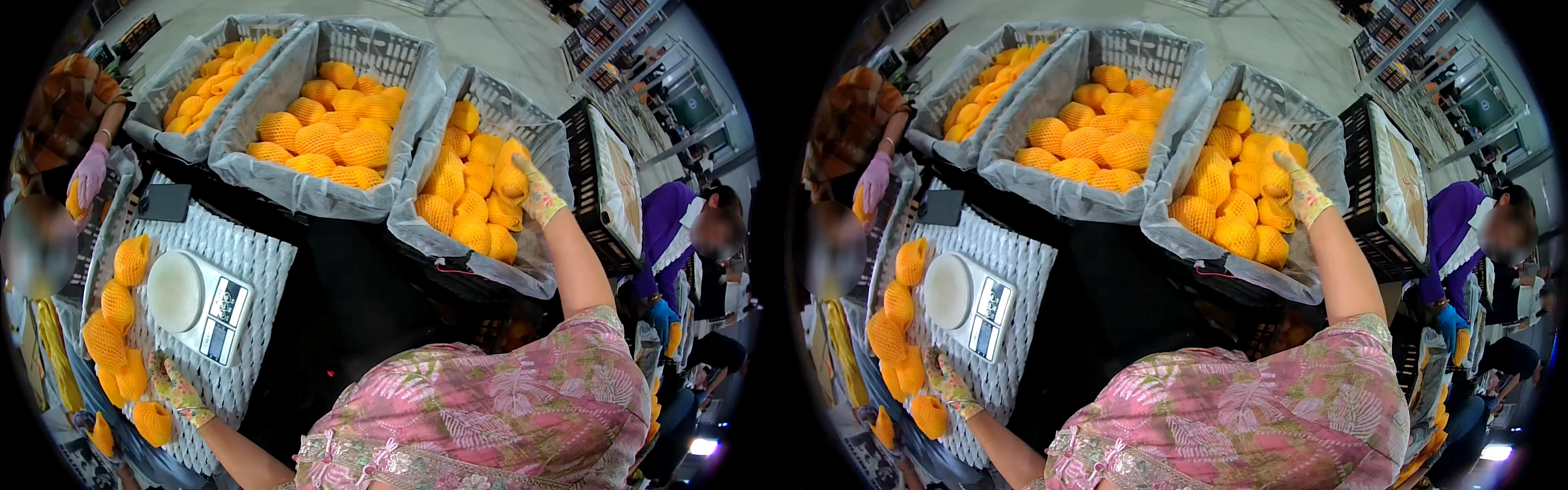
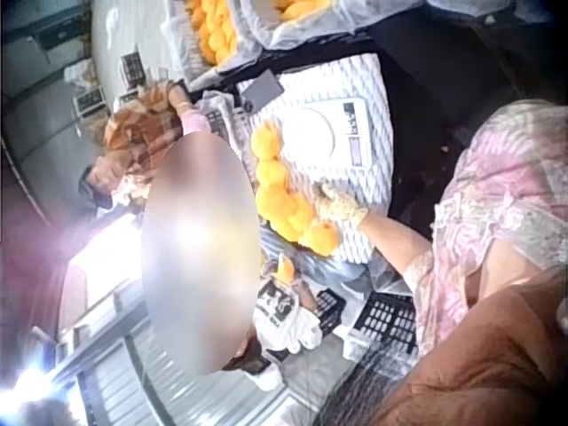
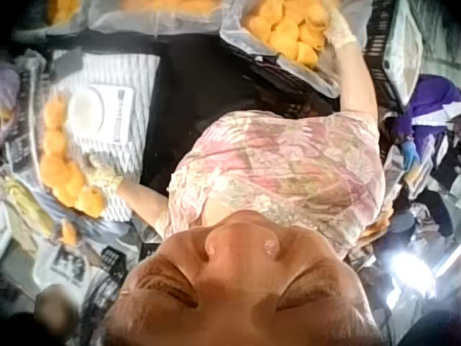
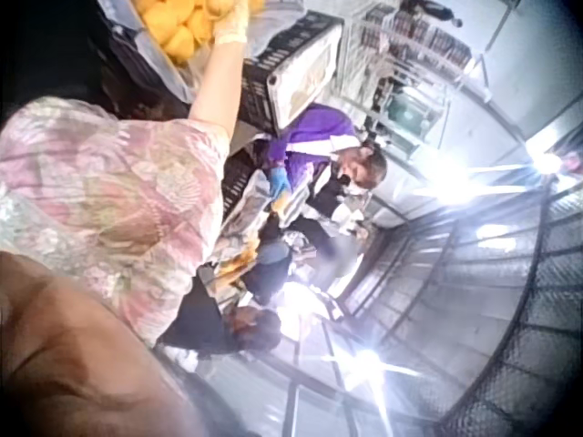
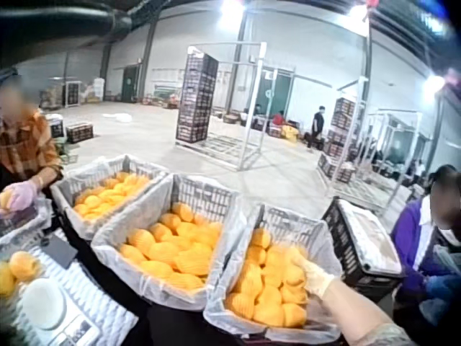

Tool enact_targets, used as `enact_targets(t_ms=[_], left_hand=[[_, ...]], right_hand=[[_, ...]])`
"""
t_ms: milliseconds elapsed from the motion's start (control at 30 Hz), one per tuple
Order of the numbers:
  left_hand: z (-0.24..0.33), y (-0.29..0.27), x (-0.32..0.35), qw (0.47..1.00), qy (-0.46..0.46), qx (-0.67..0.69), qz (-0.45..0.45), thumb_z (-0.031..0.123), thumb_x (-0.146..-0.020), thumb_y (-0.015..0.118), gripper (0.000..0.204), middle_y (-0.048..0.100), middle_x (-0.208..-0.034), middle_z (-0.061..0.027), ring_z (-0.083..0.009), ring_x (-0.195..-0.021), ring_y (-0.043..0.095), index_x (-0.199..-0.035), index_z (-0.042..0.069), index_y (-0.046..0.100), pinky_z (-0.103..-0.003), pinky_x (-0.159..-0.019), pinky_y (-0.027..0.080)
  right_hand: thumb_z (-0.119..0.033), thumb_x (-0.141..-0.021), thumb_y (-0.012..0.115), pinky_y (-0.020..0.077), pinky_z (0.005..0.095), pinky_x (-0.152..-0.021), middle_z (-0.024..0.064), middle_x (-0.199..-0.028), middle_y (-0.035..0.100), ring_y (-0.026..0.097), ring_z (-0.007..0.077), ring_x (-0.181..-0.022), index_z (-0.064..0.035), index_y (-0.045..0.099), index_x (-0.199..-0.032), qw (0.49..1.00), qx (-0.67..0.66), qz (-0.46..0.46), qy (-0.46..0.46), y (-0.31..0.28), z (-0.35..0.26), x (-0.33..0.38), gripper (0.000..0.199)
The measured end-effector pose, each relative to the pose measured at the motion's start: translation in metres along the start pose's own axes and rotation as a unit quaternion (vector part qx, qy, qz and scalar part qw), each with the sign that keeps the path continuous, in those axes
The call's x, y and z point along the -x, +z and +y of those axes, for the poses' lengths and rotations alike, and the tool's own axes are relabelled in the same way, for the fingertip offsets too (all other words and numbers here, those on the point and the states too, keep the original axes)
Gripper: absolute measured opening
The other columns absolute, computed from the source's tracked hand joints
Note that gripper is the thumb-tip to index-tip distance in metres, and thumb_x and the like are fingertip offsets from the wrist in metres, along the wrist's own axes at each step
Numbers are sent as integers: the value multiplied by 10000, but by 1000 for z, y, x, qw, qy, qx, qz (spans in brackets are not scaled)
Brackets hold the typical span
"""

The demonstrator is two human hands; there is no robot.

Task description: The person repeatedly picks up yellow, foam-wrapped mangoes from a large bin and places them onto a digital scale. After weighing, the mangoes are moved to a white woven basket. The person wears floral-patterned gloves during the task.

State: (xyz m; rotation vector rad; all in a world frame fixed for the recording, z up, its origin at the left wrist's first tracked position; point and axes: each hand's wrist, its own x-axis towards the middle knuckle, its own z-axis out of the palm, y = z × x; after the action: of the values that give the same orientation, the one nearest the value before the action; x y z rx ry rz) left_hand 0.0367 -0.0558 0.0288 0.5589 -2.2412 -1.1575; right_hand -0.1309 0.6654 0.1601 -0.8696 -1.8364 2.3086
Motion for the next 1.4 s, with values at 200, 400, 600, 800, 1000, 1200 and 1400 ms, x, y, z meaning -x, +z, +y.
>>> enact_targets(t_ms=[200,400,600,800,1000,1200,1400], left_hand=[[-11,1,-5,1000,-5,-4,-16,62,-950,491,390,543,-1282,-178,-251,-1136,554,-1319,-58,457,-340,-1004,412],[-4,5,2,1000,0,0,-5,68,-945,505,397,547,-1278,-175,-255,-1130,556,-1321,-51,459,-342,-993,421],[5,11,3,998,-22,-46,-27,70,-944,514,396,544,-1278,-167,-246,-1130,551,-1319,-46,461,-340,-981,428],[7,-4,13,992,-28,-120,2,41,-910,514,405,554,-1249,-176,-252,-1117,551,-1303,-47,472,-348,-981,422],[41,17,3,996,-37,-86,11,90,-839,597,414,600,-1159,-153,-261,-1099,568,-1238,-1,535,-375,-979,419],[93,26,-28,973,68,-173,136,140,-772,691,507,623,-1106,-146,-274,-1001,620,-1240,31,527,-387,-899,480],[108,-11,-77,875,11,-424,234,352,-727,750,853,382,-1415,-204,-381,-1281,387,-1419,75,334,-467,-1084,283]], right_hand=[[-623,-808,576,353,371,-1057,210,-1354,485,460,321,-1262,51,335,-1406,861,506,31,45,-23,68,-24,933],[-753,-796,433,299,338,-1088,257,-1434,381,378,328,-1341,112,199,-1436,714,695,-26,78,4,62,-7,1101],[-684,-867,399,335,371,-1051,245,-1340,497,472,346,-1255,29,317,-1429,733,678,-48,12,-41,27,-70,912],[-531,-863,526,356,392,-1041,222,-1354,491,454,377,-1260,-54,435,-1380,745,655,82,-93,-17,25,-148,709],[-363,-834,605,371,409,-1047,182,-1445,384,392,340,-1302,-147,307,-1465,766,629,18,-134,-92,99,-239,730],[-293,-929,547,347,377,-1052,166,-1456,376,406,328,-1288,-39,393,-1411,825,555,27,-102,-98,62,-235,567],[-244,-943,536,389,381,-998,147,-1407,432,463,305,-1234,-54,412,-1394,877,447,65,-162,-101,76,-201,505]])
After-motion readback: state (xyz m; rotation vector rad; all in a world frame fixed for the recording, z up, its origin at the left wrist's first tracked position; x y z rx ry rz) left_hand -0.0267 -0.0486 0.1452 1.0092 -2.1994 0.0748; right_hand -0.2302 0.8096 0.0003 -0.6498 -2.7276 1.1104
